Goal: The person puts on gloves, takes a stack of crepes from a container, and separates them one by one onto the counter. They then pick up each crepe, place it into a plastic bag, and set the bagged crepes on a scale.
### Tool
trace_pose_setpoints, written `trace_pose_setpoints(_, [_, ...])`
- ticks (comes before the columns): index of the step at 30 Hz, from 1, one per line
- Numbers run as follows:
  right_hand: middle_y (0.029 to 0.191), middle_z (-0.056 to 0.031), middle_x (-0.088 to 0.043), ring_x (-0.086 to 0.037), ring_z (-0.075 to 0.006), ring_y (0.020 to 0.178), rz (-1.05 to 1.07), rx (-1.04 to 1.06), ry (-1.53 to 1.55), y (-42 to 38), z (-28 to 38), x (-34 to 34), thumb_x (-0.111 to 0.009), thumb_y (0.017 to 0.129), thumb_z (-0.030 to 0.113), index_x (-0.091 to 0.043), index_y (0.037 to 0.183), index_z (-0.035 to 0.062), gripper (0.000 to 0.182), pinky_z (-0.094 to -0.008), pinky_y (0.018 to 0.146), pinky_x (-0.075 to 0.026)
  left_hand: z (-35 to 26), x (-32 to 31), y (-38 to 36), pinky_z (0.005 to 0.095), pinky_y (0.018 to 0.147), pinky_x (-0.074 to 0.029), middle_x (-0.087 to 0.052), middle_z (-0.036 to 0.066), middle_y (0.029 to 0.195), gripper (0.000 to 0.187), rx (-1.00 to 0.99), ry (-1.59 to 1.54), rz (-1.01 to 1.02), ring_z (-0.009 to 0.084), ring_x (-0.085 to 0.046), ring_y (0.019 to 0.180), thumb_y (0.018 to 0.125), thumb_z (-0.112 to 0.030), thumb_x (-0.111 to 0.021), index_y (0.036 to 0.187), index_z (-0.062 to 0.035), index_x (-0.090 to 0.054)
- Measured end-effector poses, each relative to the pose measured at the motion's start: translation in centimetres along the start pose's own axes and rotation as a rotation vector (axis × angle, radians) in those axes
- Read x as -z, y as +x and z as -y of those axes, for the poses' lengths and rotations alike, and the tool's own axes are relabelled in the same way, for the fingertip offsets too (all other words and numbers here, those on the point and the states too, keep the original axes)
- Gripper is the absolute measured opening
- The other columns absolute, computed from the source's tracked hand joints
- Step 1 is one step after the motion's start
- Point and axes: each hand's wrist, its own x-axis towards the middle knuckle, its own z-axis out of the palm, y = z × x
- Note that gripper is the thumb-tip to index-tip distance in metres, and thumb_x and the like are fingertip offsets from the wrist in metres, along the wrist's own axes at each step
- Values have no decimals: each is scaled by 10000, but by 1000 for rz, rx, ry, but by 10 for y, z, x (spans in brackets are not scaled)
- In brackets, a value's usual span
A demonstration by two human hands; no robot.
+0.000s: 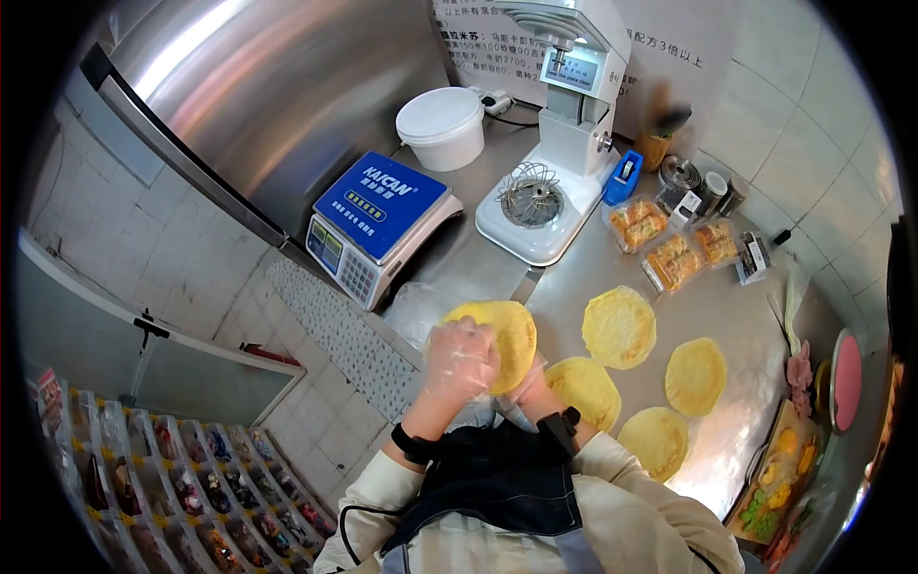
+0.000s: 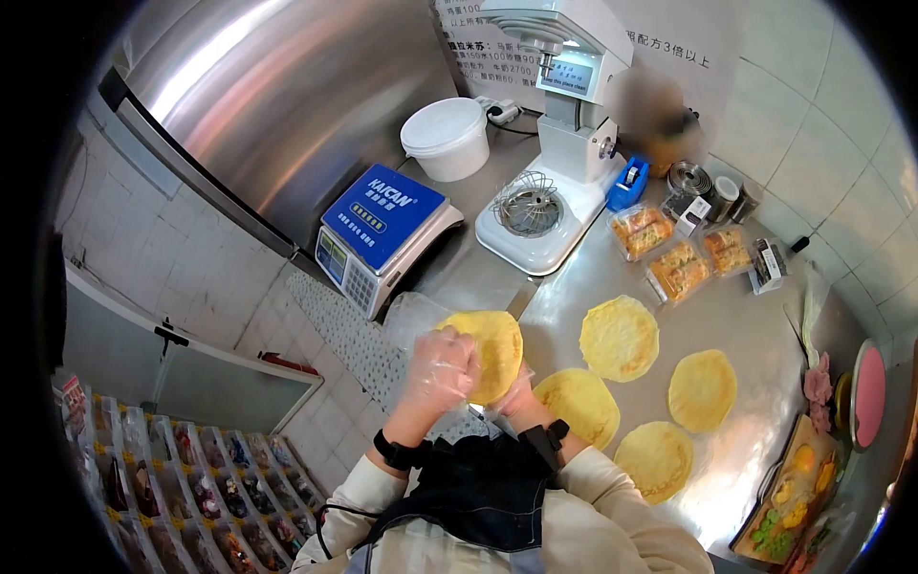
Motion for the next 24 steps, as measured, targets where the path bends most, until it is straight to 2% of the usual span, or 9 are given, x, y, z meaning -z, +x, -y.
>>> trace_pose_setpoints(8, [1206,-120,-540,-517,-290,1092,25,351,-525,20,-2,-11,-358,919,397,-491,1216,89,449,-423,962,-402,-10,8,-2,434,659,-421,-550,126,730,113,9,231,-42,319,-546,703,691,-168,-572,717,-59,-586])
trace_pose_setpoints(10, [1176,-123,-552,-525,-289,1069,376,-27,256,32,-6,-22,-387,913,395,-505,1191,79,437,-413,946,-415,-7,3,1,432,662,-420,-550,126,728,115,-35,201,-17,319,-545,700,702,-169,-567,728,-59,-587])
trace_pose_setpoints(11, [1183,-113,-542,-518,-279,1070,-301,200,-240,31,-13,-26,-422,906,379,-482,1206,74,432,-397,944,-418,-7,2,1,431,665,-419,-550,126,726,117,-78,167,11,320,-545,697,713,-171,-562,740,-59,-587])
trace_pose_setpoints(14, [1258,-113,-488,-479,-274,1131,-112,373,-353,39,-18,-1,-425,903,374,-427,1261,87,459,-404,968,-397,-8,3,-12,440,654,-415,-546,124,713,122,-28,125,-84,321,-544,690,732,-180,-558,747,-60,-581])
trace_pose_setpoints(16, [1319,-108,-433,-425,-280,1194,-63,510,-1268,32,-2,-13,-394,909,382,-377,1304,104,484,-412,995,-370,-3,10,-16,441,640,-414,-544,121,707,118,43,195,-71,320,-544,688,738,-181,-556,742,-66,-580])
trace_pose_setpoints(18, [1342,-98,-412,-395,-268,1226,495,198,129,38,5,-5,-399,908,370,-368,1315,112,483,-400,1027,-330,-3,15,-17,441,627,-413,-542,118,702,114,119,255,-51,319,-544,685,743,-183,-555,738,-71,-579])
trace_pose_setpoints(20, [1350,-90,-403,-386,-268,1232,436,208,61,42,11,-6,-396,912,367,-364,1318,114,480,-395,1037,-316,-4,20,-9,427,617,-413,-538,115,696,87,51,159,-69,315,-543,670,741,-163,-561,727,-78,-571])
trace_pose_setpoints(22, [1369,-103,-380,-378,-257,1241,126,545,-1624,50,13,-9,-406,912,403,-317,1351,110,535,-388,1025,-346,-7,18,1,427,608,-416,-538,118,695,69,-25,159,-71,316,-544,664,736,-143,-565,720,-76,-565])
trace_pose_setpoints(24, [1375,-109,-373,-386,-270,1237,84,450,-1300,57,7,-12,-378,912,433,-312,1353,97,558,-399,1022,-354,-9,18,2,427,600,-420,-537,121,694,54,-101,166,-76,318,-545,659,732,-123,-569,713,-74,-560])
